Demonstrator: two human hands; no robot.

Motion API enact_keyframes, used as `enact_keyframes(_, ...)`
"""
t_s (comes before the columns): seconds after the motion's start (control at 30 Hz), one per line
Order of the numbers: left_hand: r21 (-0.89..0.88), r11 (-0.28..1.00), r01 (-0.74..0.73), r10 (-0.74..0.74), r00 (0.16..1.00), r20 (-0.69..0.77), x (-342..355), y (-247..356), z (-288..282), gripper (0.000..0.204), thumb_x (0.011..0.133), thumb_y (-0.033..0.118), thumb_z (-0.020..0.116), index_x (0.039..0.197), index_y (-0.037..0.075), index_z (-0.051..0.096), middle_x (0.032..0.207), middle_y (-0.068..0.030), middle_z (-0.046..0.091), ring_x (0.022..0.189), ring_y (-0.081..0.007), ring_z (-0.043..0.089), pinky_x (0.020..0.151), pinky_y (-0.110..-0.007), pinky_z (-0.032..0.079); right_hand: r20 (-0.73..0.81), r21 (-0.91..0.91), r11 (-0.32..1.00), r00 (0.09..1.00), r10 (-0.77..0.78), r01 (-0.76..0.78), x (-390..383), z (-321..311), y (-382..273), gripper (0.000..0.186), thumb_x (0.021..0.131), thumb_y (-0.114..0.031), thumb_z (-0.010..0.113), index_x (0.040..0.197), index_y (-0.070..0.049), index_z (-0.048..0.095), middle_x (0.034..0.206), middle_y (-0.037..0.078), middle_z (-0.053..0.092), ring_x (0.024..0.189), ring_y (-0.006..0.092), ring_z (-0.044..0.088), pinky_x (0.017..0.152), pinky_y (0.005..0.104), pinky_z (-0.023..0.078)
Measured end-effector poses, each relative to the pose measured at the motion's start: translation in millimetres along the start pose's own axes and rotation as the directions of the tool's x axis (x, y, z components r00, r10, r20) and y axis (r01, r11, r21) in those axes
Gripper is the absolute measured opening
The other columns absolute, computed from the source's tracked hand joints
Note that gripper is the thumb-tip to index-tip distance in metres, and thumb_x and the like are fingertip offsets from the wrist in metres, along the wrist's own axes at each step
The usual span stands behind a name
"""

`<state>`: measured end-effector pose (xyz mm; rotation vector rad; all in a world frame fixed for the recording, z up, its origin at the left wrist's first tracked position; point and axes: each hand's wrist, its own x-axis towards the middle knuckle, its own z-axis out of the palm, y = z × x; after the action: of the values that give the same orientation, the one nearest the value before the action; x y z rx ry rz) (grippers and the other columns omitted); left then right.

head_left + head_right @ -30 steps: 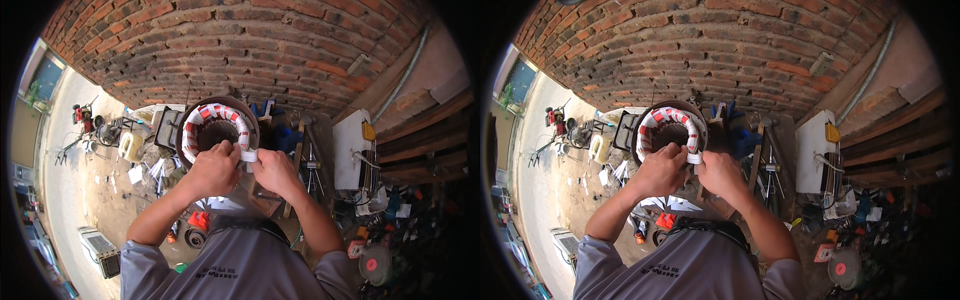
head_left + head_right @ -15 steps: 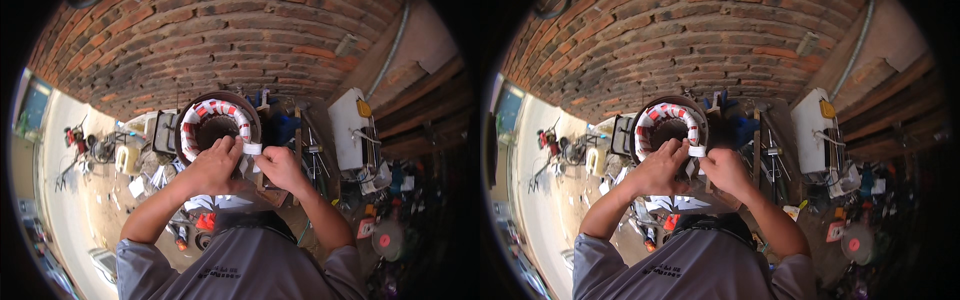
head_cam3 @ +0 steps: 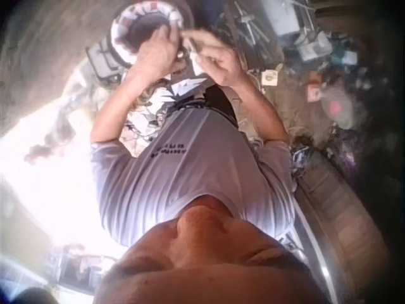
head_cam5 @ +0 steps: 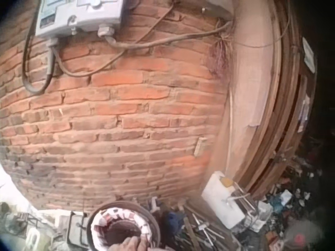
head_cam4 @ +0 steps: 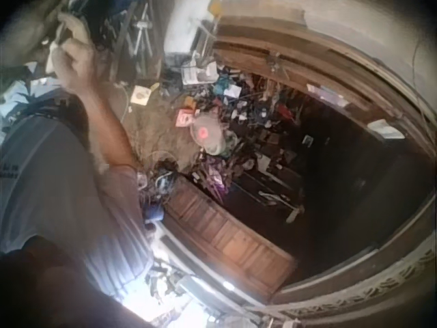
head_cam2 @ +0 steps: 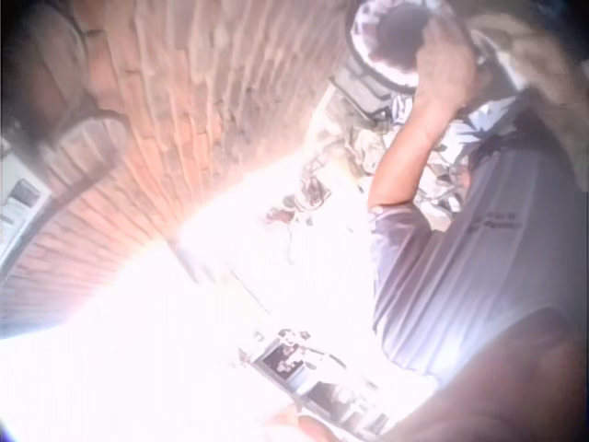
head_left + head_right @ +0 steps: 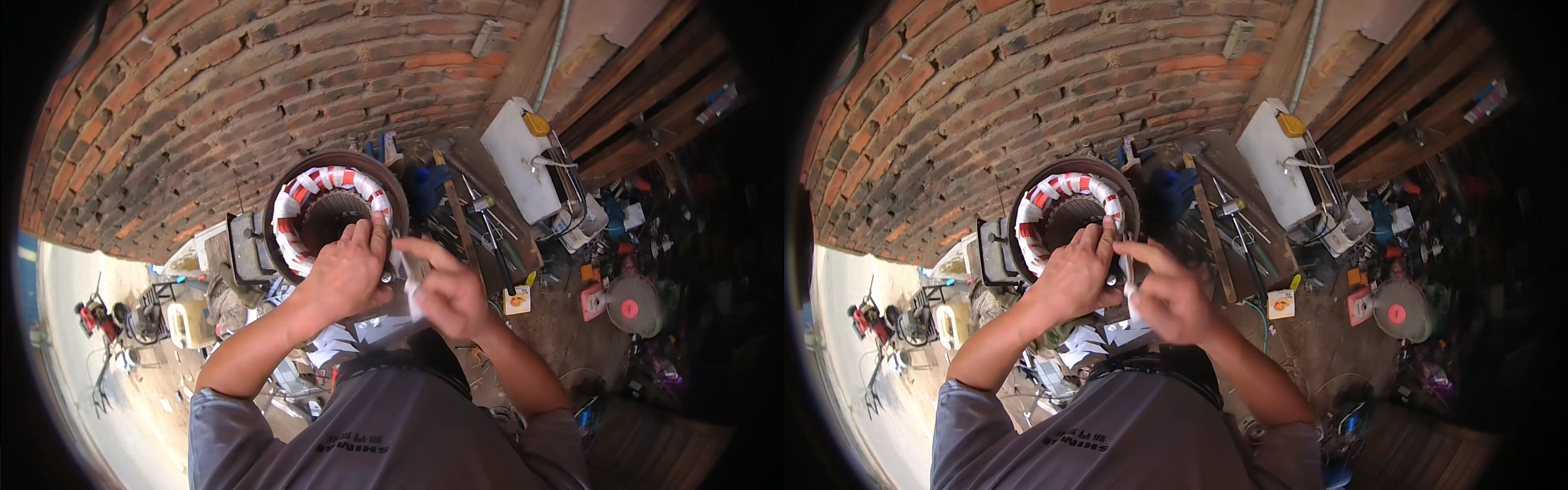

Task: The person wraps white tape around a red motor stator, securing it with a wooden stick and a hammer. The person repeatedly wraps, tucks, and taps the tape to ensure it adheres tightly to the stator surface.

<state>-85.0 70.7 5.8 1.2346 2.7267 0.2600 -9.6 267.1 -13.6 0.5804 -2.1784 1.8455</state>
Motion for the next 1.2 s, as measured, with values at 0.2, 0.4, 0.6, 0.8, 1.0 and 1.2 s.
enact_keyframes(0.2, 0.037, 0.995, -0.092, 0.094, 0.994, -0.054, -5.8, -6.2, 1.2, 0.112, 0.070, 0.043, 0.087, 0.148, -0.018, 0.034, 0.108, -0.0202, 0.056, 0.100, -0.0347, 0.062, 0.078, -0.039, 0.058, -0.249, 0.967, 0.203, 0.758, 0.603, 0.156, 25.3, 29.3, 21.5, 0.035, 0.105, -0.026, 0.046, 0.073, -0.014, 0.046, 0.067, -0.001, 0.042, 0.062, 0.0140, 0.039, 0.087, 0.0378, 0.042)
enact_keyframes(0.4, 0.074, 0.989, -0.127, 0.136, 0.982, -0.128, -1.7, -10.7, 13.2, 0.105, 0.072, 0.042, 0.085, 0.145, -0.017, 0.039, 0.101, -0.0187, 0.060, 0.094, -0.0310, 0.068, 0.077, -0.036, 0.059, -0.325, 0.844, 0.531, 0.716, 0.618, -0.076, -8.8, 69.8, -14.8, 0.036, 0.107, -0.018, 0.044, 0.073, -0.010, 0.046, 0.063, -0.001, 0.040, 0.059, 0.0109, 0.037, 0.069, 0.0291, 0.040)
enact_keyframes(0.6, 0.030, 0.999, -0.014, 0.018, 0.989, -0.146, -10.9, -0.1, 5.1, 0.102, 0.073, 0.041, 0.084, 0.147, -0.014, 0.040, 0.133, -0.0277, 0.053, 0.123, -0.0368, 0.059, 0.095, -0.040, 0.056, -0.313, 0.875, 0.483, 0.731, 0.606, -0.026, -10.6, 58.4, -10.9, 0.036, 0.108, -0.019, 0.045, 0.073, -0.009, 0.047, 0.062, -0.002, 0.039, 0.058, 0.0100, 0.038, 0.071, 0.0284, 0.043)
enact_keyframes(0.8, 0.040, 0.984, -0.175, 0.180, 0.955, -0.235, -8.6, -14.6, 16.6, 0.092, 0.077, 0.039, 0.080, 0.143, -0.015, 0.045, 0.156, -0.0294, 0.039, 0.143, -0.0362, 0.046, 0.111, -0.038, 0.046, -0.370, 0.880, 0.475, 0.636, 0.677, 0.006, 1.5, 75.3, -22.9, 0.034, 0.107, -0.016, 0.050, 0.074, -0.010, 0.048, 0.063, -0.003, 0.040, 0.057, 0.0084, 0.035, 0.057, 0.0274, 0.033)
enact_keyframes(1.0, 0.044, 0.988, -0.151, 0.157, 0.963, -0.218, -4.8, -11.6, 19.1, 0.095, 0.079, 0.047, 0.078, 0.146, -0.012, 0.045, 0.161, -0.0278, 0.034, 0.127, -0.0380, 0.061, 0.093, -0.041, 0.058, -0.427, 0.816, 0.577, 0.641, 0.637, -0.030, -5.6, 79.0, -27.6, 0.033, 0.107, -0.013, 0.052, 0.075, -0.009, 0.048, 0.066, -0.004, 0.040, 0.059, 0.0074, 0.033, 0.057, 0.0268, 0.031)
enact_keyframes(1.2, 0.045, 0.997, -0.058, 0.062, 0.993, -0.096, -6.6, -10.4, 15.2, 0.102, 0.078, 0.051, 0.078, 0.150, -0.009, 0.039, 0.164, -0.0240, 0.029, 0.095, -0.0407, 0.073, 0.073, -0.046, 0.062, -0.438, 0.764, 0.640, 0.660, 0.610, -0.084, -13.6, 86.0, -33.0, 0.031, 0.107, -0.019, 0.053, 0.077, -0.008, 0.053, 0.069, -0.006, 0.044, 0.061, 0.0043, 0.036, 0.056, 0.0246, 0.030)
